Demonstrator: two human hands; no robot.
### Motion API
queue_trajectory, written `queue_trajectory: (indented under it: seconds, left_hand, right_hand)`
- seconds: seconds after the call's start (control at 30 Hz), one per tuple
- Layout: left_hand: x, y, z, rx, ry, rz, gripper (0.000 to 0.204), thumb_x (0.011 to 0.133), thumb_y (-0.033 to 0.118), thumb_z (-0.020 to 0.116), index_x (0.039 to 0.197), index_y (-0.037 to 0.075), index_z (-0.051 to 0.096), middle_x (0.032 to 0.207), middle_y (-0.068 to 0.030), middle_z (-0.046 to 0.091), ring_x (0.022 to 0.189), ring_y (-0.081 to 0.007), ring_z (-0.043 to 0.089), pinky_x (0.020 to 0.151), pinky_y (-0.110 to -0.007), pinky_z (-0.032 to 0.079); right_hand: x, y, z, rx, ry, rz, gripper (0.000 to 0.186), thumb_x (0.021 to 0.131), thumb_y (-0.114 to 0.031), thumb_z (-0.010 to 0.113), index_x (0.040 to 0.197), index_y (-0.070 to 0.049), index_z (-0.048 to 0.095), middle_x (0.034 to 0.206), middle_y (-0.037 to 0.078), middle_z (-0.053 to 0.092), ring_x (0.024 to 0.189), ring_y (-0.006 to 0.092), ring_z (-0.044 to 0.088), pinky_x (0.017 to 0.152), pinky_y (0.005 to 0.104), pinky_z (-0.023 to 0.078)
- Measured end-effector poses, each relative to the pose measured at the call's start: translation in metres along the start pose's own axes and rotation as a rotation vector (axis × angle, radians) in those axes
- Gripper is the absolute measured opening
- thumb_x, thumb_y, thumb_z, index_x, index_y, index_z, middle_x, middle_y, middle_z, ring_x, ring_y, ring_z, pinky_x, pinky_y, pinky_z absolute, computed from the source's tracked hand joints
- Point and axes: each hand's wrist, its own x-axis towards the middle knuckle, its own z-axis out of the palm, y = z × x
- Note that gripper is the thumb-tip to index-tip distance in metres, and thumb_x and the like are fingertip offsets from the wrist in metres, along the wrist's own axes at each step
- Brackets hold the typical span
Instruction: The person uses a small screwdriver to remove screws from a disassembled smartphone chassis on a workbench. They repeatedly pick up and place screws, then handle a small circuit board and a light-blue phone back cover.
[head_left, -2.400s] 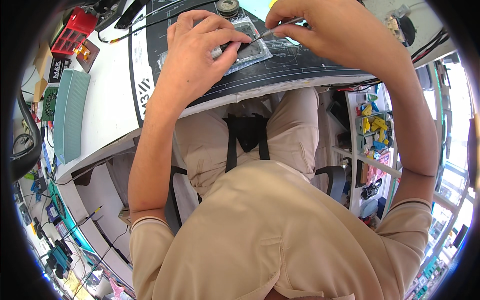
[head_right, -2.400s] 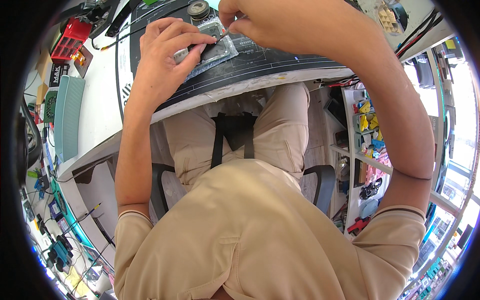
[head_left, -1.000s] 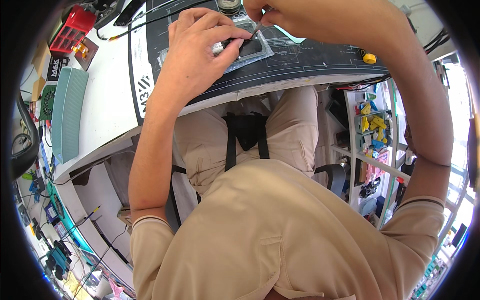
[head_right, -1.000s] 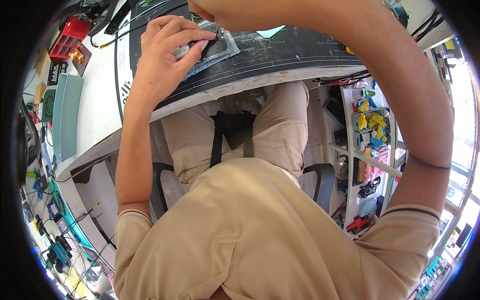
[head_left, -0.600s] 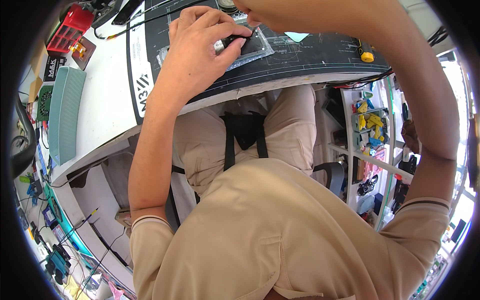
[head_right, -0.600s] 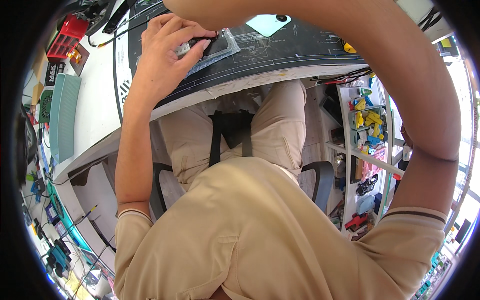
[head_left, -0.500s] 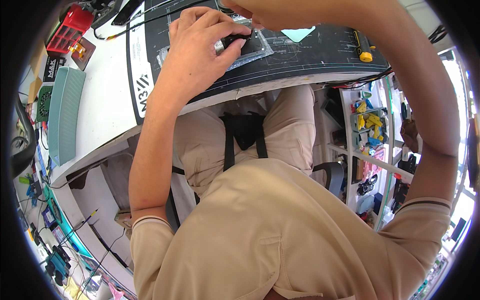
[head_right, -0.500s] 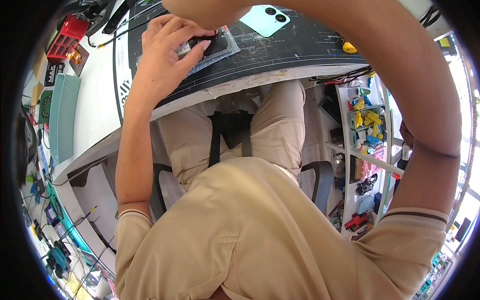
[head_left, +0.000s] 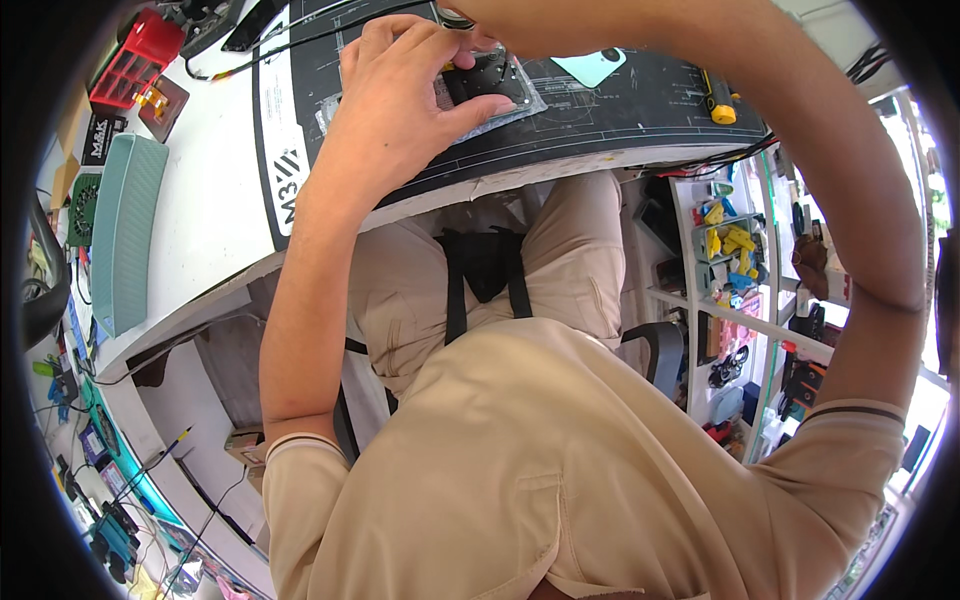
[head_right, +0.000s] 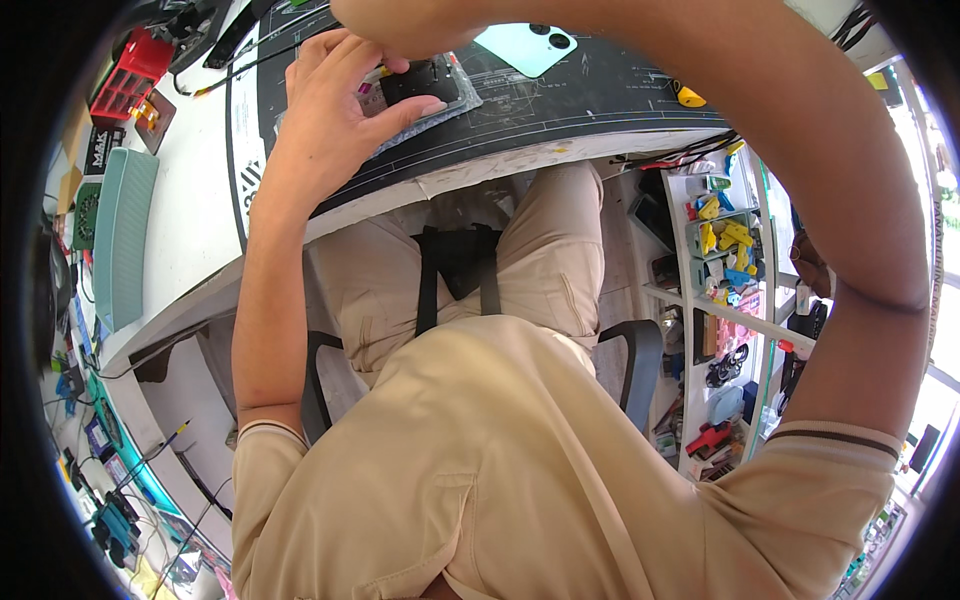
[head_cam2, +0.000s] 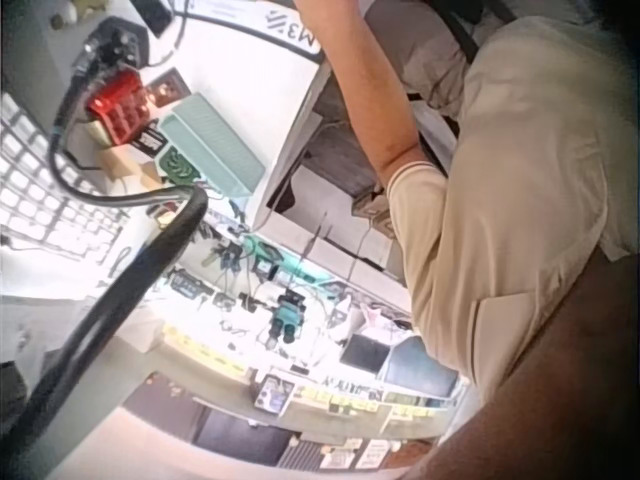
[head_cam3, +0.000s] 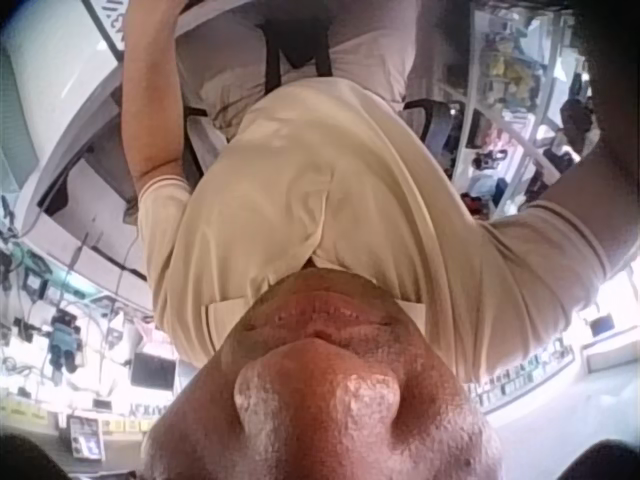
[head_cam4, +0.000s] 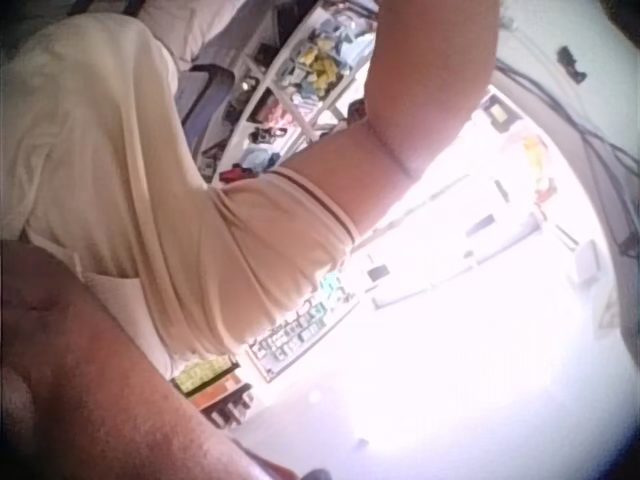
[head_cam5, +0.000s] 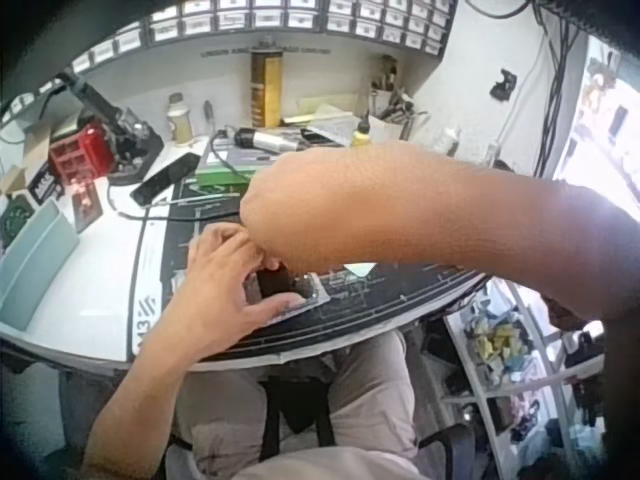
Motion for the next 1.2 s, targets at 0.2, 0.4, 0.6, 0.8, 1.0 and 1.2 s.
queue_trajectory:
  seconds: [0.2,0.4,0.6,0.8,1.0,1.2]
  left_hand:
    - [0.0,0.001,0.001,-0.012,-0.013,-0.016,0.048,0.082,0.044,0.091,0.112,0.012,0.071,0.116,-0.002,0.068,0.131,-0.0273,0.05,0.112,-0.046,0.037]
    - [0.0,-0.001,0.002,0.023,-0.007,-0.011,0.05,0.083,0.044,0.089,0.118,0.012,0.074,0.112,-0.0013,0.07,0.129,-0.0274,0.052,0.115,-0.047,0.034]
    - [0.001,-0.002,0.002,0.023,-0.005,-0.005,0.05,0.084,0.044,0.088,0.121,0.013,0.075,0.111,-0.0002,0.07,0.129,-0.0267,0.053,0.116,-0.047,0.034]
    - [0.001,-0.002,0.002,0.028,-0.009,-0.004,0.05,0.084,0.045,0.088,0.121,0.014,0.075,0.112,0.0,0.07,0.13,-0.0264,0.053,0.116,-0.047,0.034]
    - [0.001,-0.001,0.003,0.021,-0.005,-0.013,0.051,0.085,0.047,0.087,0.122,0.014,0.074,0.114,0.0001,0.07,0.131,-0.0267,0.052,0.116,-0.048,0.034]
    - [0.001,-0.001,0.003,0.042,-0.007,-0.008,0.051,0.085,0.047,0.087,0.12,0.012,0.074,0.115,-0.0009,0.071,0.131,-0.0273,0.053,0.116,-0.048,0.033]
  right_hand:
    - [0.006,0.009,0.012,-0.023,0.032,-0.056,0.02,0.085,-0.011,0.071,0.098,0.001,0.082,0.093,0.023,0.077,0.088,0.0403,0.075,0.08,0.0473,0.06]
    - [0.004,0.003,0.006,-0.009,-0.029,-0.02,0.021,0.082,-0.013,0.073,0.096,-0.001,0.082,0.094,0.023,0.077,0.09,0.0395,0.075,0.078,0.0473,0.059]
    - [0.012,0.004,0.005,-0.064,-0.055,-0.049,0.021,0.08,-0.015,0.075,0.096,-0.003,0.082,0.093,0.021,0.078,0.09,0.0387,0.075,0.078,0.0472,0.059]
    - [0.013,0.008,0.013,-0.058,0.015,-0.064,0.022,0.079,-0.017,0.076,0.096,-0.004,0.083,0.094,0.021,0.078,0.091,0.0381,0.076,0.079,0.0465,0.06]
    - [0.01,0.004,0.007,-0.071,-0.062,-0.044,0.022,0.081,-0.017,0.076,0.098,-0.004,0.083,0.097,0.021,0.079,0.095,0.0378,0.076,0.081,0.0464,0.06]
    - [0.011,0.002,0.009,-0.049,-0.019,-0.019,0.023,0.081,-0.015,0.076,0.101,-0.005,0.083,0.1,0.021,0.079,0.096,0.0378,0.076,0.082,0.0466,0.06]
